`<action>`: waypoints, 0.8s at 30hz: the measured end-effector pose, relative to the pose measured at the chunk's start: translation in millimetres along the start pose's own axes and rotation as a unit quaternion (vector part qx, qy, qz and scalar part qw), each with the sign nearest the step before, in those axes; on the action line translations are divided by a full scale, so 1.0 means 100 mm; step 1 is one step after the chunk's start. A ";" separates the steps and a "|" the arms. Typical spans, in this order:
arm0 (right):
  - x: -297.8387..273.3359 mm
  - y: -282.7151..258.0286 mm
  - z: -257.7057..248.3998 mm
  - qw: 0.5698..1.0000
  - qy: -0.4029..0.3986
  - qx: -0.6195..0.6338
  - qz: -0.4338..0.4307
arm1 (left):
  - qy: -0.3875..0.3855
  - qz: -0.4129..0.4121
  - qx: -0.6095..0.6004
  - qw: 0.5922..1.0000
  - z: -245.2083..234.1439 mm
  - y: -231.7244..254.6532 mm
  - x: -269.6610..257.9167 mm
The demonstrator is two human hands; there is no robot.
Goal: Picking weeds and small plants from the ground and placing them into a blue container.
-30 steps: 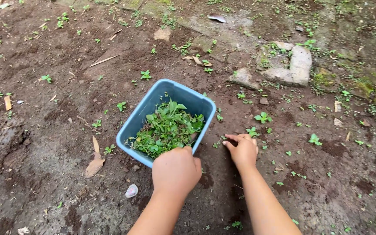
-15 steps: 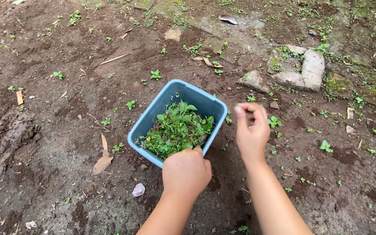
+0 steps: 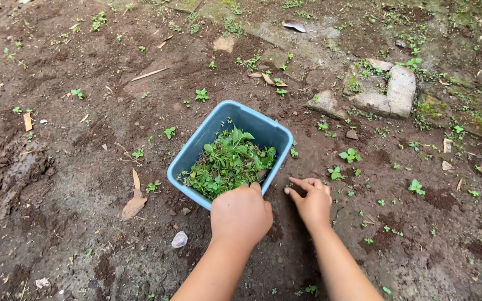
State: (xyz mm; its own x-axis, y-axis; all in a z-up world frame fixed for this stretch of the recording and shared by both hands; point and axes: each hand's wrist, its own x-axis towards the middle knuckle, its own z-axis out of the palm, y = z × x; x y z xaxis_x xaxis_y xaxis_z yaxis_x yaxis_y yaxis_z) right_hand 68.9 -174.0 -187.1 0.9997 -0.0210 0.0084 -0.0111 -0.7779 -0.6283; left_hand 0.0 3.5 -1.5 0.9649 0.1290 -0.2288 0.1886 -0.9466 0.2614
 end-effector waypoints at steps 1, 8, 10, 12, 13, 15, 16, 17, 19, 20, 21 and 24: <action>-0.05 -0.01 0.03 1.000 -0.002 0.000 0.002 | -0.003 -0.001 0.000 1.000 0.00 0.00 -0.01; -0.06 -0.02 0.14 0.995 0.047 -0.081 -0.018 | 0.003 0.001 0.004 1.000 -0.01 0.00 0.00; 0.01 -0.13 0.03 0.993 0.072 -0.081 -0.037 | 0.005 0.003 0.005 1.000 -0.01 -0.01 0.00; 0.12 -0.35 -0.19 0.986 0.128 0.091 -0.054 | 0.014 0.008 -0.001 1.000 0.00 -0.02 0.00; 0.13 -0.54 -0.36 0.986 0.128 0.089 -0.054 | 0.013 0.008 -0.002 1.000 -0.01 -0.01 0.00; 0.18 -0.93 -0.68 0.927 0.148 0.342 -0.035 | 0.004 0.005 -0.001 1.000 -0.06 0.00 0.00; 0.15 -1.08 -0.83 0.928 0.147 0.341 -0.035 | 0.003 0.004 -0.003 1.000 -0.05 0.00 0.00; 0.11 -1.24 -0.97 0.931 0.145 0.301 -0.146 | -0.003 0.002 -0.003 1.000 -0.05 0.01 -0.01; 0.09 -1.41 -1.12 0.922 0.140 0.257 -0.253 | -0.010 0.001 -0.002 1.000 -0.06 0.01 -0.01; 0.09 -1.42 -1.12 0.922 0.084 0.291 -0.241 | -0.007 0.002 -0.003 1.000 -0.06 0.01 -0.02; 0.08 -1.43 -1.12 0.918 0.028 0.323 -0.228 | -0.003 0.004 -0.004 1.000 -0.06 0.01 -0.02; 0.13 -0.78 -0.74 0.930 0.046 0.360 -0.061 | -0.001 0.001 -0.006 1.000 -0.07 0.01 -0.02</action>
State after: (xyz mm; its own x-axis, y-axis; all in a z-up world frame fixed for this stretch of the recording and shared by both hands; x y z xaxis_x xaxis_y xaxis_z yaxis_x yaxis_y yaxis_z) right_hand 81.5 -160.6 -80.5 0.9865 -0.0394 0.1588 0.1509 -0.1567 -0.9761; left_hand -0.5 4.3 6.0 0.9648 0.1266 -0.2305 0.1889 -0.9433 0.2729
